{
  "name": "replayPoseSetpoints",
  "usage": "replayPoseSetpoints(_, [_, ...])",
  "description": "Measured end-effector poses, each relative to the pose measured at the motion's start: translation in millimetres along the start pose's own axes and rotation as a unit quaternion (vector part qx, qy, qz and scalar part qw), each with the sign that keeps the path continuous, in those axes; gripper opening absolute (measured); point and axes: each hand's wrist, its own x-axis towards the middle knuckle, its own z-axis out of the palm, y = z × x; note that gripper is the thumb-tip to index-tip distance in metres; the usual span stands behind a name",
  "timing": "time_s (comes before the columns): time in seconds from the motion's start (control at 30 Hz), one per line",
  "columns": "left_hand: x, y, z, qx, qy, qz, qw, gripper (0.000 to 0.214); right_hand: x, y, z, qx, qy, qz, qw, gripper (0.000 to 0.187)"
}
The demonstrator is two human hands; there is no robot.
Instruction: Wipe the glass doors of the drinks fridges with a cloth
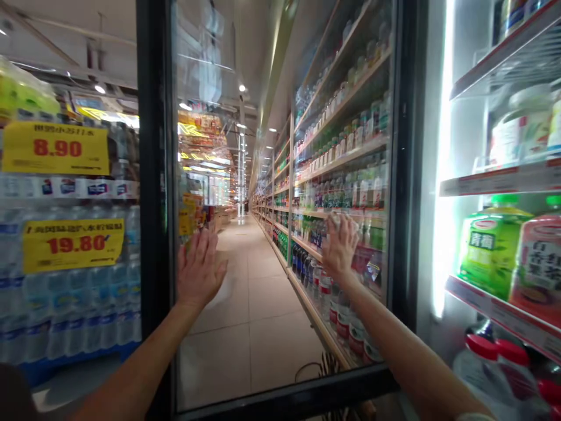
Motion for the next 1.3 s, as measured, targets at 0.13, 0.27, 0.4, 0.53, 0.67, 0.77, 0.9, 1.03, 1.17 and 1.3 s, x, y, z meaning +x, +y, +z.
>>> replayPoseSetpoints(0.13, [0.4, 0.6, -0.4, 0.0, -0.011, -0.004, 1.0, 0.07, 0.5, 3.3, -5.2, 0.0, -0.069, -0.128, 0.989, 0.049])
replayPoseSetpoints(0.27, [1.2, 3.3, -2.4, 0.014, -0.003, 0.002, 1.0, 0.069, 39.7, 66.2, -7.2, -0.023, 0.056, 0.108, 0.992, 0.051])
replayPoseSetpoints(0.4, [1.4, 4.2, -3.0, 0.021, 0.008, 0.007, 1.0, 0.069, 67.0, 51.8, 3.5, -0.01, 0.089, 0.14, 0.986, 0.054])
replayPoseSetpoints(0.53, [0.4, 2.4, -1.7, 0.029, 0.007, 0.012, 0.999, 0.07, 50.0, -35.5, 12.4, 0.012, 0.018, -0.08, 0.997, 0.052])
replayPoseSetpoints(0.67, [-0.6, -0.3, -3.1, 0.043, -0.011, 0.015, 0.999, 0.068, 38.1, -60.3, 7.7, 0.018, -0.028, -0.225, 0.974, 0.046])
replayPoseSetpoints(0.77, [-0.3, -0.4, -8.0, 0.036, -0.045, 0.012, 0.998, 0.064, 60.5, -26.9, 3.3, 0.011, 0.009, -0.103, 0.995, 0.048])
replayPoseSetpoints(0.9, [0.9, 2.8, -13.7, 0.042, -0.073, 0.0, 0.996, 0.061, 92.4, -16.1, 11.2, 0.012, 0.075, 0.117, 0.99, 0.054])
replayPoseSetpoints(1.03, [2.3, 3.5, -14.4, 0.051, -0.077, 0.004, 0.996, 0.059, 78.2, -83.8, 20.0, 0.057, 0.01, -0.054, 0.997, 0.053])
replayPoseSetpoints(1.17, [4.0, -3.5, -19.1, 0.053, -0.088, 0.036, 0.994, 0.054, 65.9, -125.9, 21.9, 0.079, -0.05, -0.237, 0.967, 0.049])
replayPoseSetpoints(1.3, [6.4, -16.8, -35.9, 0.049, -0.098, 0.071, 0.991, 0.055, 100.2, -115.2, 21.2, 0.066, -0.01, -0.058, 0.996, 0.051])
